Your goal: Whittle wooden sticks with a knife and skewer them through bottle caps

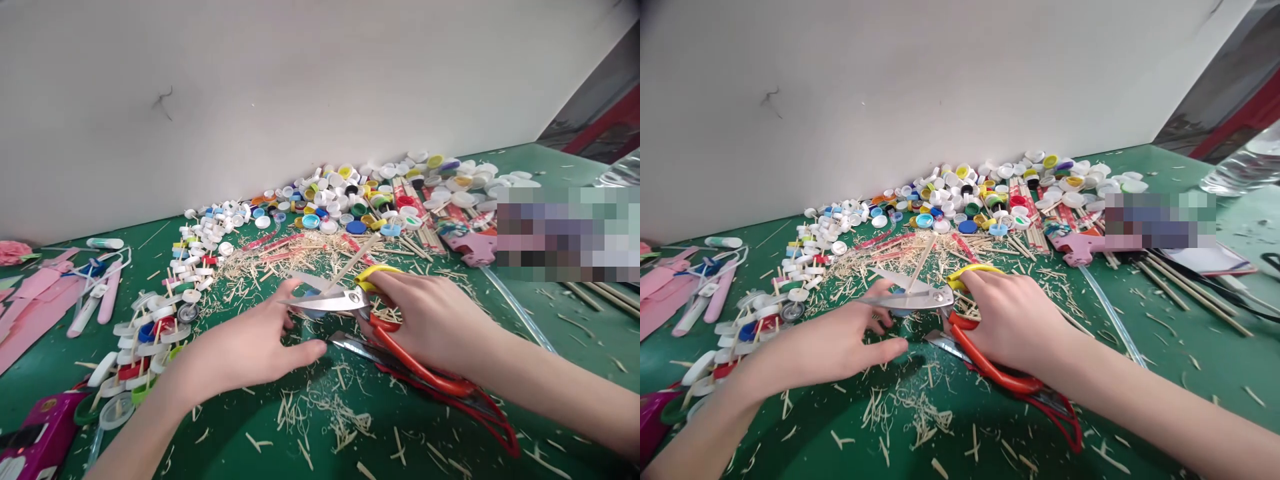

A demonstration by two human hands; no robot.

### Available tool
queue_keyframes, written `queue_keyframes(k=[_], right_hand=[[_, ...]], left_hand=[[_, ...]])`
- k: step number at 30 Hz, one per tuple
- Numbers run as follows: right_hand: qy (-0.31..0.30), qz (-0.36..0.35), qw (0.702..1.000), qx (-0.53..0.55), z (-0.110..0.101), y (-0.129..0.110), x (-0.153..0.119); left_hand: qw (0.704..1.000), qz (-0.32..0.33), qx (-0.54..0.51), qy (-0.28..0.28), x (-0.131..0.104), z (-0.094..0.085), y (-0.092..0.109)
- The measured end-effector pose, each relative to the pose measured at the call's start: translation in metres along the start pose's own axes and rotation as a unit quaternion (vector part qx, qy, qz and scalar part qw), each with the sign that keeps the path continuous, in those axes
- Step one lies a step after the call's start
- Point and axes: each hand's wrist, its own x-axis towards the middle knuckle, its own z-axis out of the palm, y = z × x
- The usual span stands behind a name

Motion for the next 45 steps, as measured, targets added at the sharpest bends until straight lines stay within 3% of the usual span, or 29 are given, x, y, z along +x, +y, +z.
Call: queue_keyframes(k=[2, 4, 7, 12, 17, 22, 28, 32, 35, 39, 40, 43, 45], right_hand=[[0.019, -0.001, 0.999, -0.050, 0.002, 0.004, 0.001], [0.039, -0.018, 0.995, -0.091, 0.006, 0.006, 0.000], [0.065, -0.053, 0.990, -0.114, 0.010, 0.002, -0.003], [0.114, -0.110, 0.980, -0.117, 0.013, -0.014, -0.009], [0.124, -0.127, 0.974, -0.139, 0.010, -0.023, -0.010], [0.111, -0.125, 0.974, -0.152, 0.010, -0.025, -0.014], [0.094, -0.132, 0.975, -0.152, 0.009, -0.026, -0.015], [0.079, -0.110, 0.982, -0.130, 0.011, -0.020, -0.007], [0.035, -0.034, 0.995, -0.086, 0.008, -0.010, 0.003], [-0.024, 0.087, 0.995, -0.051, -0.002, 0.005, 0.016], [-0.023, 0.099, 0.994, -0.044, -0.004, 0.008, 0.017], [-0.014, 0.113, 0.993, -0.014, -0.006, 0.013, 0.018], [-0.023, 0.111, 0.994, 0.006, -0.004, 0.012, 0.016]], left_hand=[[0.988, -0.043, 0.113, 0.095, -0.010, -0.004, -0.005], [0.949, -0.058, 0.216, 0.224, -0.018, -0.006, -0.001], [0.891, 0.004, 0.304, 0.336, -0.018, -0.003, 0.018], [0.846, 0.131, 0.371, 0.361, -0.002, 0.014, 0.041], [0.829, 0.156, 0.344, 0.413, 0.004, 0.021, 0.035], [0.822, 0.183, 0.341, 0.419, 0.010, 0.022, 0.031], [0.843, 0.173, 0.317, 0.400, 0.014, 0.025, 0.031], [0.839, 0.187, 0.308, 0.408, 0.015, 0.018, 0.024], [0.845, 0.202, 0.214, 0.446, 0.015, 0.004, 0.015], [0.840, 0.061, -0.010, 0.539, 0.017, -0.004, 0.009], [0.850, 0.039, -0.062, 0.521, 0.018, -0.001, 0.010], [0.928, -0.011, -0.137, 0.346, 0.024, 0.016, 0.018], [0.946, -0.006, -0.159, 0.281, 0.026, 0.027, 0.025]])
